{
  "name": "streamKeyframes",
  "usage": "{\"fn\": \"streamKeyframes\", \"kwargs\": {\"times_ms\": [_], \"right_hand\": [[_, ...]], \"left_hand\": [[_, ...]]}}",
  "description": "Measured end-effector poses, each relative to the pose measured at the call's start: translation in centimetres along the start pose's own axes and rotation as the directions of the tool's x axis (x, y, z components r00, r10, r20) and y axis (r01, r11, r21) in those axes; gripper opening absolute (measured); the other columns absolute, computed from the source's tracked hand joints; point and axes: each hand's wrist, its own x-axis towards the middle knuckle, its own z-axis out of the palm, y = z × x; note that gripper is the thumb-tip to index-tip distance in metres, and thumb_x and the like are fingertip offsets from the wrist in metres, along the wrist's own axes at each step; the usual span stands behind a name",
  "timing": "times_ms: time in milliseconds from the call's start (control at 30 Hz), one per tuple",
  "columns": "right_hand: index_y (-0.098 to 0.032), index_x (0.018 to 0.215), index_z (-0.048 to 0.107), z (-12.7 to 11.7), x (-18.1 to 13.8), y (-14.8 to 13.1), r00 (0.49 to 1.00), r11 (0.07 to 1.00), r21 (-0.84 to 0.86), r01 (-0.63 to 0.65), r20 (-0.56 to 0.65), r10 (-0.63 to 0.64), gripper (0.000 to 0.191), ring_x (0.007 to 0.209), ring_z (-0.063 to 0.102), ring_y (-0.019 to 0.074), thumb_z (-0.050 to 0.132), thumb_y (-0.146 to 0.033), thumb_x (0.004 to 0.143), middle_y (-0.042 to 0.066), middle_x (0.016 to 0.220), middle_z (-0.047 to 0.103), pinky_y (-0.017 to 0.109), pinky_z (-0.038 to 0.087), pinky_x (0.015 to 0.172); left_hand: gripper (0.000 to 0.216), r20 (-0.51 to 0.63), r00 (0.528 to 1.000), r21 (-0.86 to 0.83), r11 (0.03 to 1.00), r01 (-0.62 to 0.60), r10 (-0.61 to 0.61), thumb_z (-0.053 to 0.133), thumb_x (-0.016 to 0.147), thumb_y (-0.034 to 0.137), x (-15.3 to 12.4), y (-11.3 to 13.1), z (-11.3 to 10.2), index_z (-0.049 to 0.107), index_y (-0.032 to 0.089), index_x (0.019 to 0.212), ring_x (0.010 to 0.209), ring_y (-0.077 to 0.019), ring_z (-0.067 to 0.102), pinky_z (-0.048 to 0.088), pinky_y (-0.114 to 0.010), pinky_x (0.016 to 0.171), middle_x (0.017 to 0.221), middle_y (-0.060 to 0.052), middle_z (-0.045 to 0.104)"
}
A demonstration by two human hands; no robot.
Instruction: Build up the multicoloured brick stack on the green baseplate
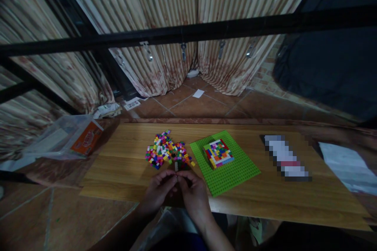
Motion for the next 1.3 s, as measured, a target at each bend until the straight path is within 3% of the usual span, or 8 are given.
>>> {"fn": "streamKeyframes", "kwargs": {"times_ms": [267,533,633,733,900,1000,1133,1300], "right_hand": [[-0.018,0.079,0.074,0.2,-0.4,-0.5,0.994,0.972,0.210,-0.104,0.048,0.096,0.031,0.065,0.063,0.0170,0.078,-0.048,0.069,0.003,0.071,0.072,0.028,0.050,0.065],[-0.019,0.080,0.075,0.5,0.1,-0.4,0.984,0.929,0.327,-0.175,0.044,0.170,0.033,0.056,0.059,0.0150,0.078,-0.048,0.066,0.001,0.063,0.069,0.027,0.047,0.056],[-0.020,0.082,0.076,0.2,0.5,0.2,0.994,0.980,0.175,-0.097,-0.040,0.106,0.028,0.067,0.065,0.0193,0.073,-0.045,0.070,0.004,0.073,0.073,0.032,0.051,0.066],[-0.021,0.086,0.075,-0.4,1.0,0.8,0.990,0.987,-0.147,0.066,-0.114,-0.084,0.021,0.085,0.068,0.0227,0.065,-0.038,0.078,0.006,0.089,0.074,0.036,0.052,0.080],[-0.021,0.095,0.073,-1.0,1.7,1.6,0.948,0.808,-0.529,0.262,-0.015,-0.317,0.025,0.089,0.068,0.0217,0.050,-0.025,0.089,0.008,0.097,0.072,0.035,0.052,0.083],[-0.021,0.098,0.072,-0.9,2.1,1.9,0.933,0.725,-0.618,0.303,0.038,-0.358,0.026,0.089,0.067,0.0212,0.047,-0.023,0.091,0.009,0.101,0.071,0.034,0.052,0.083],[-0.020,0.101,0.071,-0.9,2.1,2.0,0.918,0.689,-0.649,0.321,0.034,-0.395,0.026,0.093,0.067,0.0209,0.047,-0.024,0.093,0.009,0.104,0.071,0.034,0.052,0.085],[-0.021,0.099,0.072,-1.2,1.7,1.7,0.911,0.706,-0.629,0.325,0.009,-0.412,0.025,0.091,0.068,0.0204,0.047,-0.026,0.094,0.008,0.100,0.071,0.032,0.053,0.083]], "left_hand": [[0.042,0.034,0.984,-0.342,0.923,0.178,-0.177,0.089,0.053,0.039,-0.7,0.5,0.1,0.070,0.013,0.080,0.061,-0.0083,0.057,0.043,-0.018,0.056,0.066,0.000,0.064],[0.036,0.085,0.993,-0.333,0.937,0.101,-0.077,0.086,0.060,0.038,-0.4,0.6,0.0,0.071,0.013,0.080,0.063,-0.0094,0.060,0.049,-0.023,0.065,0.070,-0.002,0.066],[0.030,0.061,0.998,-0.175,0.984,0.028,-0.017,0.080,0.068,0.040,0.3,0.0,-0.6,0.070,0.015,0.083,0.065,-0.0118,0.061,0.050,-0.026,0.066,0.073,-0.002,0.067],[0.018,-0.058,0.978,0.146,0.970,-0.192,0.202,0.070,0.077,0.034,1.3,-0.6,-1.5,0.071,0.018,0.084,0.072,-0.0141,0.062,0.050,-0.027,0.069,0.078,-0.002,0.068],[0.014,0.016,0.851,0.597,0.678,-0.430,0.525,0.057,0.085,0.021,2.6,-0.9,-2.5,0.071,0.021,0.086,0.085,-0.0162,0.064,0.049,-0.029,0.079,0.090,-0.004,0.068],[0.010,0.022,0.823,0.709,0.572,-0.413,0.568,0.060,0.084,0.018,3.1,-0.7,-2.4,0.069,0.020,0.081,0.079,-0.0150,0.063,0.049,-0.027,0.074,0.085,-0.003,0.065],[0.005,-0.012,0.802,0.738,0.547,-0.395,0.597,0.064,0.081,0.018,3.6,0.1,-2.5,0.066,0.019,0.085,0.075,-0.0136,0.061,0.050,-0.026,0.070,0.086,-0.002,0.063],[0.028,0.066,0.749,0.763,0.451,-0.464,0.659,0.046,0.088,0.011,5.6,1.9,-3.6,0.068,0.021,0.102,0.096,-0.0185,0.061,0.050,-0.033,0.090,0.104,-0.007,0.064]]}}
